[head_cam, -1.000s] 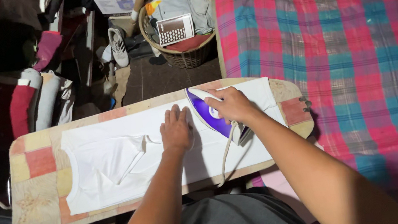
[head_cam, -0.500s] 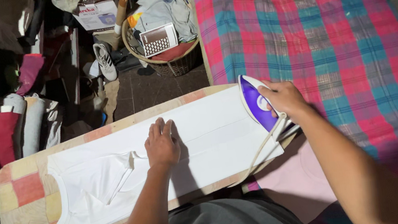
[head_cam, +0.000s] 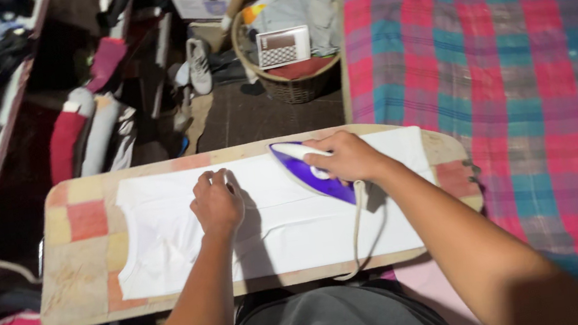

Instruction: The person irons a white garment on a wooden ironing board. They repeatedly smooth the fabric, use a purple and white iron to press different sections, and fold the garment into a neat rectangle.

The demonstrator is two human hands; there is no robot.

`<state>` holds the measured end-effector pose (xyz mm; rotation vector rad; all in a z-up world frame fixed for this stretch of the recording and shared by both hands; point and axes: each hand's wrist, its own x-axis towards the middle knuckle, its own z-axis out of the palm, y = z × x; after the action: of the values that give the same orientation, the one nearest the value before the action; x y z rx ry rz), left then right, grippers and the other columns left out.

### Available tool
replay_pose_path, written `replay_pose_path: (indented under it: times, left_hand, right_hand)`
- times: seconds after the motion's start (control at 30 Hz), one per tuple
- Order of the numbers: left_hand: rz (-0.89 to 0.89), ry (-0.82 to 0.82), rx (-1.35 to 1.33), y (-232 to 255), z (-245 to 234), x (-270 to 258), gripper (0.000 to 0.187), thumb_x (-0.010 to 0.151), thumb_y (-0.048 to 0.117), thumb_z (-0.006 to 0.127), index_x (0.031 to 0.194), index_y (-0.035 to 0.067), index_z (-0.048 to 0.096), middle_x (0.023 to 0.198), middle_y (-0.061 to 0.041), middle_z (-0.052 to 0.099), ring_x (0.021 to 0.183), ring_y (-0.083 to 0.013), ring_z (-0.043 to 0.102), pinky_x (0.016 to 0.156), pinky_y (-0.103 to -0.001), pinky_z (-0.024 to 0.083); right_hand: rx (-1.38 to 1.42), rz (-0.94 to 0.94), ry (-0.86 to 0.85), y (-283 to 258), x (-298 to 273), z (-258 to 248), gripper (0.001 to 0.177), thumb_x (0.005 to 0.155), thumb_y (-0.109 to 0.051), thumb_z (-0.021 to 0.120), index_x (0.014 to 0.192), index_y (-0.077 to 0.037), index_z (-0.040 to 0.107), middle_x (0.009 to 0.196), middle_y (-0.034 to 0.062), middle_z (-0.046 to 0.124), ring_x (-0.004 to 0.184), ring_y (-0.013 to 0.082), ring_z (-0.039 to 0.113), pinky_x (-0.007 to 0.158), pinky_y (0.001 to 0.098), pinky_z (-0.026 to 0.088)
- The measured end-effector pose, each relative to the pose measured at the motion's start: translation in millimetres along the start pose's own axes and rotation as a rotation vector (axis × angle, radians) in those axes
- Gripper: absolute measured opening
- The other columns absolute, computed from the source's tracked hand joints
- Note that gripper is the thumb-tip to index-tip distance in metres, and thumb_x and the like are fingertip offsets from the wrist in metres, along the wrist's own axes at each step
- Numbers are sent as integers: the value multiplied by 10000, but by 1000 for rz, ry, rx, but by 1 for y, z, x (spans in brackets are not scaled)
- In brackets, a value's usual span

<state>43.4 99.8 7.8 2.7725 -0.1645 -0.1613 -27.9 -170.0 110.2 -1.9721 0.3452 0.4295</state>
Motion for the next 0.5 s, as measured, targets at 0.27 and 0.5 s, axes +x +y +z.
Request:
replay_pose_path:
  times: [0.27, 0.5]
  left_hand:
    - [-53, 32, 8, -72, -15, 20, 335, 949, 227, 591, 1268, 145, 652, 1451, -130, 492, 1373, -319, 425, 1078, -545, 343]
    - [-47, 100, -24, -118, -30, 32, 342, 972, 211, 580, 1294, 118, 647, 1436, -143, 495, 1372, -312, 420, 1110, -531, 320]
  right_hand:
    - [-73, 61, -144, -56, 29, 48, 498, 944, -315, 658, 1416, -158, 630, 570, 28, 567, 435, 122, 535, 440, 302, 461]
    - [-86, 80, -149, -79, 58, 75, 497, 949, -306, 663, 1420, -149, 628, 565, 26, 560, 424, 123, 524, 434, 298, 445]
